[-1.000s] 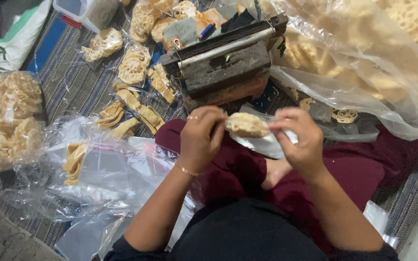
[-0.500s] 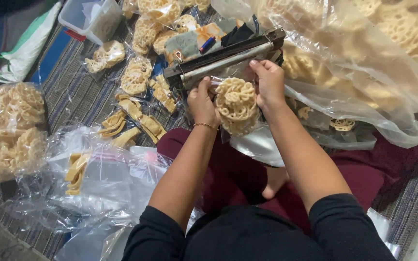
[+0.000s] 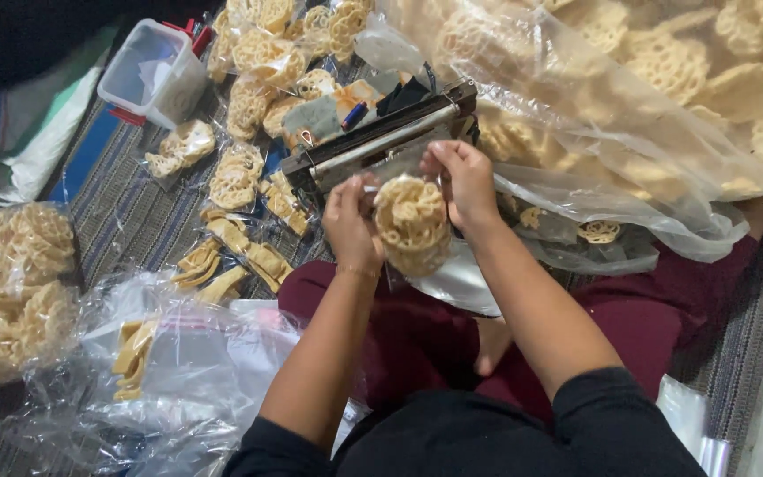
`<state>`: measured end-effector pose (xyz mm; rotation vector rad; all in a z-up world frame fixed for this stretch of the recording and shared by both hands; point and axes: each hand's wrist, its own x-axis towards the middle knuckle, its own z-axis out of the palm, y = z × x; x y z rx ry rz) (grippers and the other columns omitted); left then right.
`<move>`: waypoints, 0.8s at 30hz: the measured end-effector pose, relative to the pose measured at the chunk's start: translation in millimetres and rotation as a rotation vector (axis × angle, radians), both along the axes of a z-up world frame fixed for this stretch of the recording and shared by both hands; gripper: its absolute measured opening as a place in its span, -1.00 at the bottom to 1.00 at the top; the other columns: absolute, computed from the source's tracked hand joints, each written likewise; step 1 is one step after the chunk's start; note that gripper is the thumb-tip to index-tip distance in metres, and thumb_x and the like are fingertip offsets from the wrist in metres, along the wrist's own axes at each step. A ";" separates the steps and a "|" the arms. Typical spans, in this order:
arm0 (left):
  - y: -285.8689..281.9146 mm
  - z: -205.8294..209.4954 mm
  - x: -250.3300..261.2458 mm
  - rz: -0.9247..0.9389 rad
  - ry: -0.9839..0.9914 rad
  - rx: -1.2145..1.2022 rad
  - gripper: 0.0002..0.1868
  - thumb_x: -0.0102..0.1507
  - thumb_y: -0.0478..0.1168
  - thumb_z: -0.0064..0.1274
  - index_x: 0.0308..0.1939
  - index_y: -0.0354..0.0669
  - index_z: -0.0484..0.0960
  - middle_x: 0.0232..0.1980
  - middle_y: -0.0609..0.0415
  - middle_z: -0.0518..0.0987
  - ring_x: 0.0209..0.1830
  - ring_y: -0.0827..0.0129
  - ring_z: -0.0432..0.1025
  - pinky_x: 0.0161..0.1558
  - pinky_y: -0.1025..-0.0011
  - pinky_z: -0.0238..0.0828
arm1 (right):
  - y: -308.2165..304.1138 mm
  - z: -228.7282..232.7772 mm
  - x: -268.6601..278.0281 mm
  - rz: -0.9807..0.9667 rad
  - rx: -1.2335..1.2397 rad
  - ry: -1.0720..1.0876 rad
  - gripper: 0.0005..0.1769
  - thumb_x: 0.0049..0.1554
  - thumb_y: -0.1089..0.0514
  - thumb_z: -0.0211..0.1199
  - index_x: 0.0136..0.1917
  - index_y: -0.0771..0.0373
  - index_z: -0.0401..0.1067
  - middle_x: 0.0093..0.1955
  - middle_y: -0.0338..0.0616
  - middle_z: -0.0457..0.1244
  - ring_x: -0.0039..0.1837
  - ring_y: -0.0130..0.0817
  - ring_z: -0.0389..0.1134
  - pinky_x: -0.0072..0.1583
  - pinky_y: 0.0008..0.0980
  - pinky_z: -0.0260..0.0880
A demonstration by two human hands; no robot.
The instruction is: The person packages crackers by hand, placing them into plastic bags and sealing each bag using a heat sealer. They handle the items one at a time, setting the finished packages aside on the floor.
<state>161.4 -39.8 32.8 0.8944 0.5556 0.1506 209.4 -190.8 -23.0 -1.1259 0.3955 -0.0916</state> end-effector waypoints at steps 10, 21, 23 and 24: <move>18.6 12.5 -110.8 -0.227 -0.274 0.461 -0.89 0.31 -0.27 0.11 -0.27 -0.22 0.70 -0.22 -0.07 0.72 -0.17 0.36 0.57 -0.04 0.39 0.49 | -11.4 41.4 -123.7 0.063 -1.342 -0.885 -0.86 0.24 -0.01 0.26 -0.12 -0.04 0.58 -0.15 -0.44 0.40 -0.04 -0.38 0.43 0.35 -0.05 0.22; 50.0 21.4 -137.8 -0.327 -0.255 0.188 -0.52 0.12 -0.30 0.33 0.09 -0.34 0.57 0.13 -0.29 0.64 0.02 0.07 0.60 0.04 0.19 0.59 | 27.3 49.3 -201.5 0.409 -0.697 -0.394 -0.26 0.13 0.00 0.40 0.53 0.10 0.32 -0.01 0.11 0.42 0.02 -0.09 0.51 0.05 -0.10 0.49; 55.5 24.3 -148.5 -0.277 -0.222 0.144 -0.56 0.14 -0.29 0.30 0.06 -0.34 0.57 0.11 -0.30 0.65 0.00 0.04 0.62 0.00 0.14 0.61 | 36.5 48.3 -202.7 0.412 -0.672 -0.426 -0.28 0.09 0.01 0.44 0.49 0.10 0.38 -0.11 0.07 0.43 -0.06 -0.16 0.51 -0.03 -0.18 0.49; 57.5 25.7 -151.8 -0.230 -0.196 0.098 -0.61 0.16 -0.28 0.28 0.03 -0.35 0.58 0.09 -0.30 0.66 -0.03 0.01 0.63 -0.05 0.10 0.63 | 40.3 48.0 -201.4 0.409 -0.652 -0.464 -0.30 0.05 0.03 0.49 0.44 0.11 0.44 -0.21 0.02 0.44 -0.14 -0.24 0.52 -0.11 -0.25 0.50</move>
